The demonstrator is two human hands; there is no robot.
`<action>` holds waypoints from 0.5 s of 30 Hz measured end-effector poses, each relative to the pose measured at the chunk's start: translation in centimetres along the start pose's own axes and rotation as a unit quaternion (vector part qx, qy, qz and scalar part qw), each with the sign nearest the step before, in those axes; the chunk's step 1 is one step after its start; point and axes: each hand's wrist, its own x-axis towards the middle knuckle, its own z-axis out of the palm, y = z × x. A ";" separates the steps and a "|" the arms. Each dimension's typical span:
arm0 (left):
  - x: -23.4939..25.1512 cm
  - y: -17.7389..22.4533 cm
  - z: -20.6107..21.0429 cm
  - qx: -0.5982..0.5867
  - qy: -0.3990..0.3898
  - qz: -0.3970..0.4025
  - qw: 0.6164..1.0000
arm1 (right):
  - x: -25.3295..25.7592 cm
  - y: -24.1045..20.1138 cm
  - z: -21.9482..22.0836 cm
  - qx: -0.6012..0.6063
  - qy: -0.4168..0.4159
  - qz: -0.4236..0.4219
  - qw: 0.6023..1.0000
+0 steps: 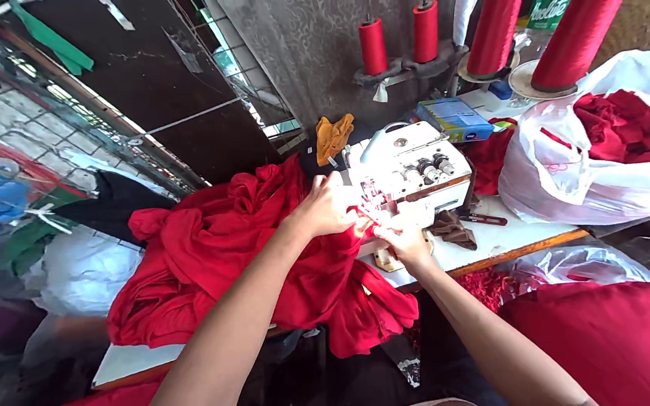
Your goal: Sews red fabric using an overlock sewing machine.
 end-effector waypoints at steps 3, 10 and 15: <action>-0.3 0.3 -1.7 -0.021 0.033 0.000 0.999 | 0.8 -0.9 0.3 -0.088 0.022 -0.003 0.996; -1.0 1.6 -2.0 -0.200 0.061 -0.008 0.978 | 1.6 -3.4 -0.5 -0.104 -0.037 -0.061 0.992; -0.8 2.3 -1.5 -0.264 0.057 -0.006 0.963 | 1.4 -4.7 -1.4 -0.127 -0.078 -0.142 0.979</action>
